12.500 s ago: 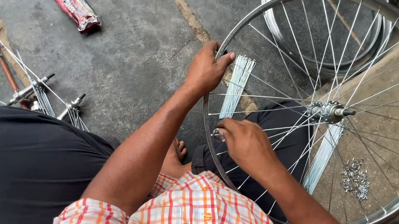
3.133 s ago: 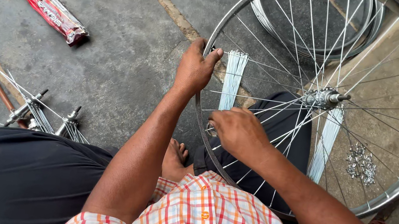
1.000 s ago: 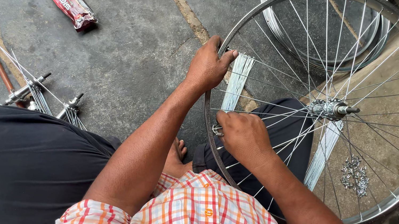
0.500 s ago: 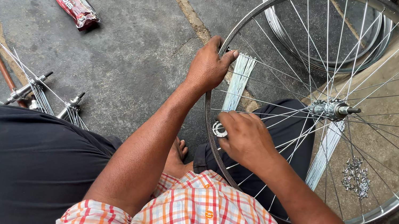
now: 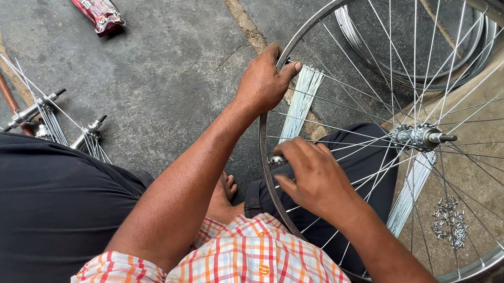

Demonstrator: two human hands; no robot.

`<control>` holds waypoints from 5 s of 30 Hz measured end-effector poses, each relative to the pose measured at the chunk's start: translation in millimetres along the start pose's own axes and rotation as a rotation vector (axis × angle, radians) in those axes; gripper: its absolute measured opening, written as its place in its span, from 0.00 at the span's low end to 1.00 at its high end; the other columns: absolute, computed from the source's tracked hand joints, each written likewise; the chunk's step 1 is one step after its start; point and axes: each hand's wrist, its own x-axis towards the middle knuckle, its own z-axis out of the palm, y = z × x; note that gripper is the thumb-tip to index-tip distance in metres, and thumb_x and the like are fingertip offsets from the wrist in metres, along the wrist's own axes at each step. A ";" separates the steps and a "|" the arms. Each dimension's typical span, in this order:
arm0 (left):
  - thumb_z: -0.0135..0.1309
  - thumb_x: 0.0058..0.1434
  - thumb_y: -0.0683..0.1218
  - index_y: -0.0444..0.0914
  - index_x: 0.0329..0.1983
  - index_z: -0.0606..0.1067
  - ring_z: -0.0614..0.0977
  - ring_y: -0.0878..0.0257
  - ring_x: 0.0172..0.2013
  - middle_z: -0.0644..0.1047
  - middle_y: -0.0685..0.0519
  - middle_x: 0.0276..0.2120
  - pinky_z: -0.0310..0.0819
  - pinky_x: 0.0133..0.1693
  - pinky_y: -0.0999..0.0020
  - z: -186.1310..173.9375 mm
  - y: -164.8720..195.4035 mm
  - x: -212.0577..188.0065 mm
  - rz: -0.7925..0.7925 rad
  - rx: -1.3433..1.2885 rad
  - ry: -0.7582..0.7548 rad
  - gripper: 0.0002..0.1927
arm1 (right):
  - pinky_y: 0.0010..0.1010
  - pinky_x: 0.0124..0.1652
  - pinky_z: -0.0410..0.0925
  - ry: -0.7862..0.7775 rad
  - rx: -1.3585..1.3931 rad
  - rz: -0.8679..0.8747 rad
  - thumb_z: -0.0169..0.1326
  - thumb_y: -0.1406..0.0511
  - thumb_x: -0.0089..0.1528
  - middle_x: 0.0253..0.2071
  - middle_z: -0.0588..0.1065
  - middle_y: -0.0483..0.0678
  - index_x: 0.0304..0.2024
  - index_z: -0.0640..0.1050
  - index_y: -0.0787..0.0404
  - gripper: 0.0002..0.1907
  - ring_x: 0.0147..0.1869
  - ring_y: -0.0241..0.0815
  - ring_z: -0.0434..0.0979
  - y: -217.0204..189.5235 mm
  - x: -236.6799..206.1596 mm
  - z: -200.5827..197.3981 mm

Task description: The person sits on the floor and installs bicycle spokes into a wheel rim, using a spoke wrench to tighten the nipples. The person works methodically around the rim, inserting and securing each spoke to the hub.

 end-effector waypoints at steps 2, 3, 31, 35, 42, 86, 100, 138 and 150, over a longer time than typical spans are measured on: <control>0.56 0.66 0.58 0.36 0.44 0.73 0.83 0.54 0.37 0.80 0.44 0.34 0.77 0.38 0.51 0.8 0.7 0.0 0.007 -0.002 0.007 0.20 | 0.42 0.44 0.73 0.046 0.051 -0.018 0.67 0.64 0.55 0.45 0.73 0.51 0.49 0.71 0.61 0.24 0.43 0.48 0.80 1.3 -5.2 -3.6; 0.57 0.65 0.58 0.36 0.44 0.73 0.83 0.54 0.37 0.79 0.44 0.34 0.77 0.38 0.51 1.3 1.6 0.3 0.014 -0.003 0.010 0.20 | 0.41 0.45 0.74 0.103 0.044 -0.030 0.67 0.64 0.56 0.46 0.73 0.52 0.50 0.70 0.61 0.25 0.45 0.48 0.79 1.5 -6.1 -3.9; 0.54 0.65 0.62 0.35 0.51 0.73 0.85 0.54 0.37 0.80 0.43 0.35 0.80 0.40 0.52 -5.0 13.4 -2.7 -0.163 -0.141 -0.066 0.27 | 0.37 0.53 0.73 0.076 -0.079 -0.190 0.58 0.69 0.60 0.48 0.74 0.53 0.41 0.76 0.64 0.08 0.53 0.47 0.78 -8.0 -35.4 -6.2; 0.52 0.67 0.61 0.36 0.51 0.74 0.85 0.56 0.37 0.82 0.45 0.35 0.78 0.41 0.53 0.9 4.2 -4.3 -0.104 -0.042 -0.047 0.24 | 0.39 0.53 0.71 0.114 -0.050 -0.094 0.60 0.65 0.62 0.47 0.74 0.53 0.36 0.75 0.63 0.08 0.51 0.49 0.77 -3.9 -34.8 -22.2; 0.53 0.67 0.59 0.37 0.51 0.72 0.84 0.57 0.36 0.81 0.46 0.35 0.78 0.40 0.54 3.8 -1.1 -5.6 -0.064 -0.046 -0.008 0.22 | 0.44 0.47 0.69 0.091 -0.058 0.130 0.59 0.65 0.60 0.38 0.75 0.52 0.41 0.77 0.62 0.10 0.43 0.51 0.77 0.5 -21.6 -10.3; 0.56 0.67 0.56 0.37 0.44 0.74 0.81 0.58 0.34 0.79 0.49 0.32 0.75 0.38 0.56 0.5 2.5 -11.1 -0.013 0.022 -0.012 0.18 | 0.47 0.39 0.73 -0.018 0.113 0.288 0.65 0.64 0.56 0.35 0.75 0.54 0.51 0.71 0.65 0.24 0.39 0.56 0.81 -2.8 -13.8 15.8; 0.55 0.67 0.58 0.39 0.47 0.73 0.83 0.59 0.35 0.80 0.48 0.34 0.77 0.40 0.54 0.6 0.3 -9.3 -0.034 0.009 -0.031 0.19 | 0.47 0.45 0.73 -0.030 0.039 0.236 0.64 0.67 0.53 0.39 0.76 0.57 0.57 0.70 0.70 0.31 0.42 0.56 0.80 -2.7 -9.5 20.9; 0.56 0.66 0.58 0.37 0.46 0.75 0.83 0.56 0.36 0.81 0.48 0.34 0.77 0.40 0.53 -1.3 -1.7 -12.3 0.084 -0.059 0.026 0.19 | 0.45 0.43 0.74 0.015 0.242 0.128 0.64 0.66 0.56 0.42 0.75 0.55 0.41 0.74 0.64 0.15 0.42 0.54 0.81 -1.3 -19.1 4.5; 0.54 0.66 0.59 0.38 0.47 0.74 0.83 0.58 0.35 0.80 0.47 0.34 0.77 0.39 0.54 -4.0 4.2 -12.7 -0.049 -0.009 -0.041 0.20 | 0.48 0.54 0.69 -0.237 0.010 0.204 0.64 0.62 0.56 0.45 0.78 0.56 0.50 0.75 0.67 0.23 0.52 0.55 0.79 1.8 -2.1 17.5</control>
